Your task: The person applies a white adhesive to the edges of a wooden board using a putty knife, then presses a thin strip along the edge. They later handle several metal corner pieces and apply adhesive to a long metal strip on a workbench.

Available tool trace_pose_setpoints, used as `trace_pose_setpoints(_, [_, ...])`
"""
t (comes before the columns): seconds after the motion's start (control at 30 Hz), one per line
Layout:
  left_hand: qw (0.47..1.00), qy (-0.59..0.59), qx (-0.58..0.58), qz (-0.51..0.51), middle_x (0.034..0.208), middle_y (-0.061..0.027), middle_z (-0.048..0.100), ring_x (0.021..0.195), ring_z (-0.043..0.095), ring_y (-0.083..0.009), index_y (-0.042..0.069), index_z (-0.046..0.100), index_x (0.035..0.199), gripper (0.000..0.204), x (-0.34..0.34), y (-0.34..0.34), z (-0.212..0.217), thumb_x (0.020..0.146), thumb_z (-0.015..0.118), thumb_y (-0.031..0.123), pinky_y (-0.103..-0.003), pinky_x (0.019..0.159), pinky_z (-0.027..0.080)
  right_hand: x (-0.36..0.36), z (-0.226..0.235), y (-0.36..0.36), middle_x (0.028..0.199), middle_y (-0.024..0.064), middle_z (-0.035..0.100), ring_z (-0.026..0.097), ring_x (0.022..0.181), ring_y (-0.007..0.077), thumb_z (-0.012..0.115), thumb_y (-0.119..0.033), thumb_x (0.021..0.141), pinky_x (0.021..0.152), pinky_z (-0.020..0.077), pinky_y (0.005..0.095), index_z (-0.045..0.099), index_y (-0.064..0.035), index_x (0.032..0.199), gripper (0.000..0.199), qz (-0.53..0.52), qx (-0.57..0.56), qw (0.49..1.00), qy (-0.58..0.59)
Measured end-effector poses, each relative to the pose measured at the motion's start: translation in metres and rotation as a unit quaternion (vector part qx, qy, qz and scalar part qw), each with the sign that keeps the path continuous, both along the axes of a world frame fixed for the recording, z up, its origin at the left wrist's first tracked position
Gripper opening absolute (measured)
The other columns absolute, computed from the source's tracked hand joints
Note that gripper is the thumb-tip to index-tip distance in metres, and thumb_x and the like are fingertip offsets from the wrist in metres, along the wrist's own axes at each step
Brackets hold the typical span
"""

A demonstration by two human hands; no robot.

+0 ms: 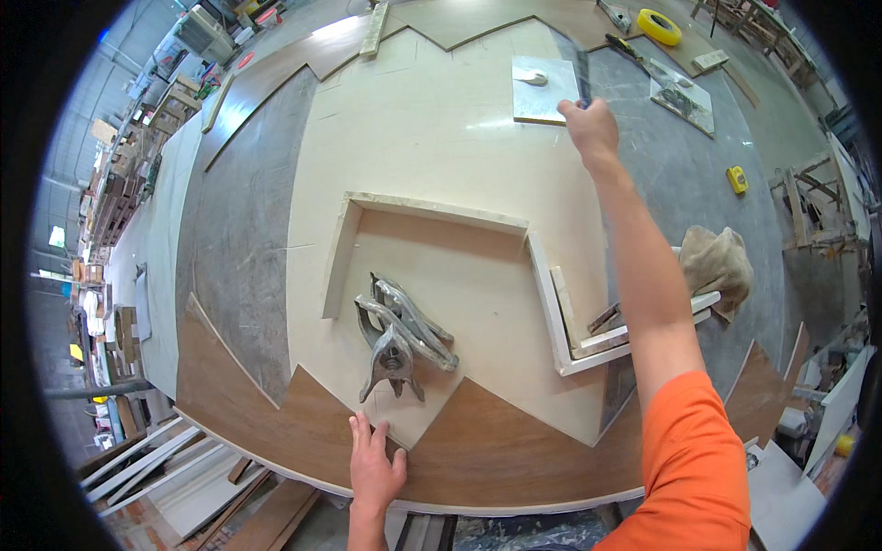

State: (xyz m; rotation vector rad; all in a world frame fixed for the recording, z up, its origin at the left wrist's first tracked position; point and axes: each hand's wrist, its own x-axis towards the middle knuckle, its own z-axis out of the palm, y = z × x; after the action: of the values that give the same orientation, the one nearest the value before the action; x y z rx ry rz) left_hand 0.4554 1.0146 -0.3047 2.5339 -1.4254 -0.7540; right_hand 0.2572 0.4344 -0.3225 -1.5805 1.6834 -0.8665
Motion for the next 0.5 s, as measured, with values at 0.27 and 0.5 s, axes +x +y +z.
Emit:
trace_pose_setpoints(0.27, [1.000,0.001,0.007,-0.005,0.156,-0.0366,0.029,0.147,0.027,-0.0511,-0.004,0.057,0.133,0.058,0.003,0.004,-0.001,0.079,0.072,0.009,-0.049,0.119,0.032,0.077,-0.007,0.008,0.145,0.0251,0.046,0.041,0.137,0.0429,0.076,-0.076,0.064,0.108,0.0371,0.0499,0.053,-0.0008,0.142,0.111,-0.044,0.093,0.938,0.332])
trace_pose_setpoints(0.5, [1.000,0.006,0.007,-0.011,0.156,-0.0347,0.032,0.146,0.031,-0.0487,-0.003,0.057,0.133,0.057,0.008,0.005,0.003,0.080,0.072,0.009,-0.047,0.118,0.034,0.070,-0.005,0.004,0.149,0.0255,0.041,0.040,0.137,0.0411,0.078,-0.059,0.067,0.113,0.0324,0.0475,0.051,0.0009,0.142,0.099,-0.076,0.140,0.941,0.298])
